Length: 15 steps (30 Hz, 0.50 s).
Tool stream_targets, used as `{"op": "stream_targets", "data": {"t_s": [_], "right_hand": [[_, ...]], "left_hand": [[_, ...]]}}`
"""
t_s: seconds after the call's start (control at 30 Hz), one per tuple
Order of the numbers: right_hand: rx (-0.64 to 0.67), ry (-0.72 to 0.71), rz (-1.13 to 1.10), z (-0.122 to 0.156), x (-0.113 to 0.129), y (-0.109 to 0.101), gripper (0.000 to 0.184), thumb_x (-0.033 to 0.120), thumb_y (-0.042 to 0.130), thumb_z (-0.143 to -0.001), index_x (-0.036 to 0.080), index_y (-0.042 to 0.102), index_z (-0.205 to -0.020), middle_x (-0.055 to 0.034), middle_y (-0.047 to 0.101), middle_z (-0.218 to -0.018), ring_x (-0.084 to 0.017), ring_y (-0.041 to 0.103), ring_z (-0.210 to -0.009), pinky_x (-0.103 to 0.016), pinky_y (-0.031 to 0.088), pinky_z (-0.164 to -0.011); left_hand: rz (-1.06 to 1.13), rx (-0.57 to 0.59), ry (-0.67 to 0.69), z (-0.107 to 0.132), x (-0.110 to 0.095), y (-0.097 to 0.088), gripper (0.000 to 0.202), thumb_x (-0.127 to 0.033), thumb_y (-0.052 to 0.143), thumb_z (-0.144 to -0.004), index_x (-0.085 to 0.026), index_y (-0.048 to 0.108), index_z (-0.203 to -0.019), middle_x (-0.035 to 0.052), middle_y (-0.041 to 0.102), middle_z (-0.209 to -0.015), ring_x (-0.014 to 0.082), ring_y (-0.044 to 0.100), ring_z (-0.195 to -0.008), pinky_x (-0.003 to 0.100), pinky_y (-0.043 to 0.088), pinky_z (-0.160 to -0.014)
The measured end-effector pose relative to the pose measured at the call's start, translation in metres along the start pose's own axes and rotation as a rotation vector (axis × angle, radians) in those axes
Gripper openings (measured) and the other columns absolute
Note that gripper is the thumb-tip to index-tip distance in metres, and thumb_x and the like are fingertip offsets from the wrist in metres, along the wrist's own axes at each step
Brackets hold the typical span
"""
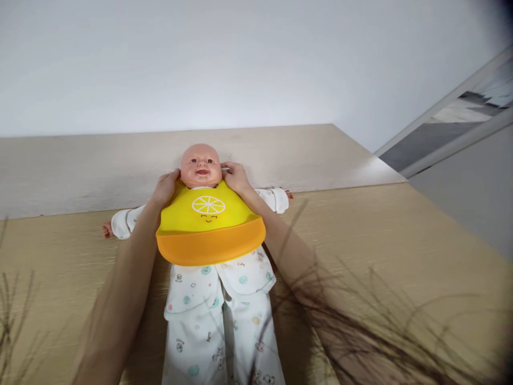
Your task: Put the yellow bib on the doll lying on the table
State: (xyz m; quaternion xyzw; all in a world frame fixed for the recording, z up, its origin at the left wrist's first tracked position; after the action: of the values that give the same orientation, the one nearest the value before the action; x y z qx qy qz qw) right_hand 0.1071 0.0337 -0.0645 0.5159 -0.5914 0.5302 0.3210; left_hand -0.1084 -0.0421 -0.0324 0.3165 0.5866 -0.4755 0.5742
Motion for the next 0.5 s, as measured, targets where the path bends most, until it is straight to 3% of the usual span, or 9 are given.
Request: {"op": "stream_targets", "data": {"t_s": [0.17, 0.37, 0.5], "right_hand": [[0.048, -0.048, 0.018, -0.002, -0.0055, 0.0011, 0.037, 0.003, 0.047, -0.08, 0.012, 0.073, -0.105, -0.0069, 0.076, -0.095, -0.017, 0.071, -0.086, -0.032, 0.056, -0.088], [0.04, -0.058, 0.099, -0.0015, -0.0055, 0.0002, 0.039, 0.004, 0.048, -0.081, 0.012, 0.075, -0.108, -0.0082, 0.077, -0.102, -0.017, 0.071, -0.092, -0.031, 0.055, -0.092], [0.044, -0.022, 0.094, 0.0005, -0.0008, -0.0001, 0.037, 0.007, 0.048, -0.082, 0.011, 0.076, -0.106, -0.0078, 0.077, -0.097, -0.018, 0.071, -0.088, -0.031, 0.056, -0.09]], "left_hand": [[-0.118, 0.012, -0.012, 0.0047, -0.0042, -0.0025, 0.031, -0.042, 0.056, -0.088, -0.015, 0.069, -0.08, 0.0051, 0.069, -0.082, 0.0238, 0.06, -0.088, 0.032, 0.047, -0.082], [-0.101, 0.071, 0.051, 0.0009, 0.0002, -0.0024, 0.035, -0.044, 0.053, -0.087, -0.014, 0.07, -0.084, 0.0088, 0.073, -0.097, 0.0247, 0.062, -0.098, 0.036, 0.047, -0.093], [-0.144, 0.049, 0.061, -0.0026, 0.0034, -0.0052, 0.033, -0.044, 0.054, -0.083, -0.015, 0.069, -0.077, 0.0086, 0.071, -0.088, 0.0232, 0.062, -0.088, 0.036, 0.048, -0.089]]}}
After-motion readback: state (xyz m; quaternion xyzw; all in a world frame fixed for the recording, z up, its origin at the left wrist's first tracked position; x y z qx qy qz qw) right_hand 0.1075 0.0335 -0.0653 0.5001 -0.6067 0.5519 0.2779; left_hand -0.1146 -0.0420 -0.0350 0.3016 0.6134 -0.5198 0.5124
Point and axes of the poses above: each hand's wrist, its own z-axis away from the middle knuckle, its own y-axis out of the palm, x = y × z, the point moved 2 cm from there along -z, towards the middle knuckle
